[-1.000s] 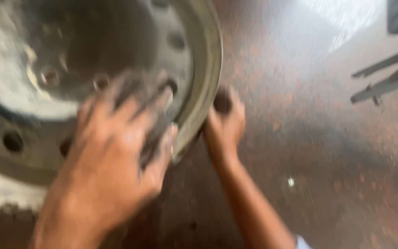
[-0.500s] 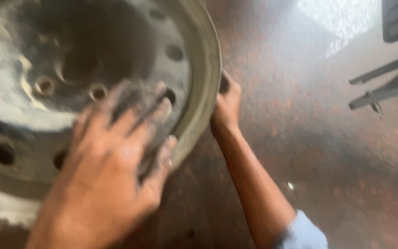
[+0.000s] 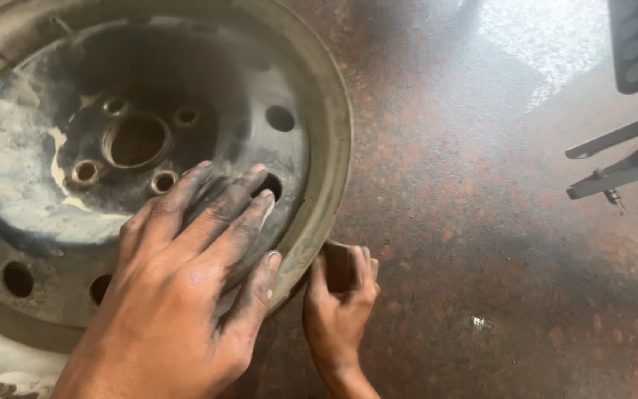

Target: The person scrubs the inner surface of a metal wheel rim using a small abrasive pad held in the right hand while stabilizing the rim with the left hand. The person rotates the rim to access different sections and continues scrubbing the same area repeatedly.

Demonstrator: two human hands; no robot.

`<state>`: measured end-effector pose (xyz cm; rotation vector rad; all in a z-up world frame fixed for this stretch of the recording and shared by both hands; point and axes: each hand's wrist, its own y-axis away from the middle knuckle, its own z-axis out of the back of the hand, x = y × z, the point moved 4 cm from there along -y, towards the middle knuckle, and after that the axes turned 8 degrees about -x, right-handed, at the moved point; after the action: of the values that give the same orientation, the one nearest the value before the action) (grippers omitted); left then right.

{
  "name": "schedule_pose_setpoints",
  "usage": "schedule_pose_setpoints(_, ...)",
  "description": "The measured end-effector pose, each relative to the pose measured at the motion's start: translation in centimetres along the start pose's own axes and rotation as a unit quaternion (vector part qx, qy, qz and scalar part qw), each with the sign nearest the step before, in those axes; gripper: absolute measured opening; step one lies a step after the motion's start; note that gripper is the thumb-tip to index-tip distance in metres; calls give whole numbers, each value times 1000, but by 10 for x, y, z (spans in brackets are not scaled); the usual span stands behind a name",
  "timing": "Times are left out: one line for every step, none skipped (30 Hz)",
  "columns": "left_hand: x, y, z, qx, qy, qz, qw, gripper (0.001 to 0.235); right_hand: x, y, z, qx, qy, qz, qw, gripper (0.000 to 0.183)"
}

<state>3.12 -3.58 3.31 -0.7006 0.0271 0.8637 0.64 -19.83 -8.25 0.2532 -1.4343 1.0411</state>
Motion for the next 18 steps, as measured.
schedule_pose_setpoints(2,6,-1,7,5,13,1000,48,-10,5,-2,-13,3,-54,998,14)
schedule_pose_setpoints(4,11,-3,14,11,26,1000,47,-22,10,-4,-27,7,-107,994,13)
schedule_pose_setpoints(5,16,-3,22,14,38,999,47,-45,-9,-13,0,-48,-161,986,16)
schedule_pose_setpoints(3,19,-4,31,13,42,999,46,-63,-27,-19,25,-103,-214,971,20)
schedule_pose_setpoints(1,18,-2,36,8,39,999,46,-62,-19,-12,12,-48,-177,983,23)
schedule_pose_setpoints(-2,16,2,41,3,36,999,46,-55,-7,-2,0,9,-139,990,27)
schedule_pose_setpoints(-7,11,6,21,0,24,999,44,-48,-7,0,-18,53,-82,995,32)
schedule_pose_setpoints(-14,9,11,1,-3,13,1000,42,-23,22,10,-47,234,28,971,40)
schedule_pose_setpoints(-12,11,17,-11,-10,9,1000,41,2,47,11,-70,401,127,905,49)
schedule_pose_setpoints(-3,14,22,-14,-60,-18,998,46,-2,40,4,-65,278,36,958,44)
schedule_pose_setpoints(-1,28,27,1,-91,-33,995,52,-4,45,13,-42,167,-69,983,40)
schedule_pose_setpoints(3,45,30,16,-122,-48,991,58,-7,49,21,-19,50,-174,983,35)
schedule_pose_setpoints(12,64,33,31,-136,-26,990,60,-9,39,23,11,-35,-219,975,33)
schedule_pose_setpoints(22,82,37,46,-149,-4,988,63,-10,21,25,38,-121,-264,956,33)
schedule_pose_setpoints(36,92,44,49,-173,9,984,67,-1,-4,31,4,-100,-217,971,30)
schedule_pose_setpoints(45,100,51,33,-191,-1,981,67,11,-26,36,-31,-80,-171,982,27)
schedule_pose_setpoints(51,109,55,17,-206,-14,978,68,26,-41,36,-24,-102,-109,989,27)
schedule_pose_setpoints(56,117,56,17,-219,-11,976,69,40,-53,36,-18,-123,-47,991,27)
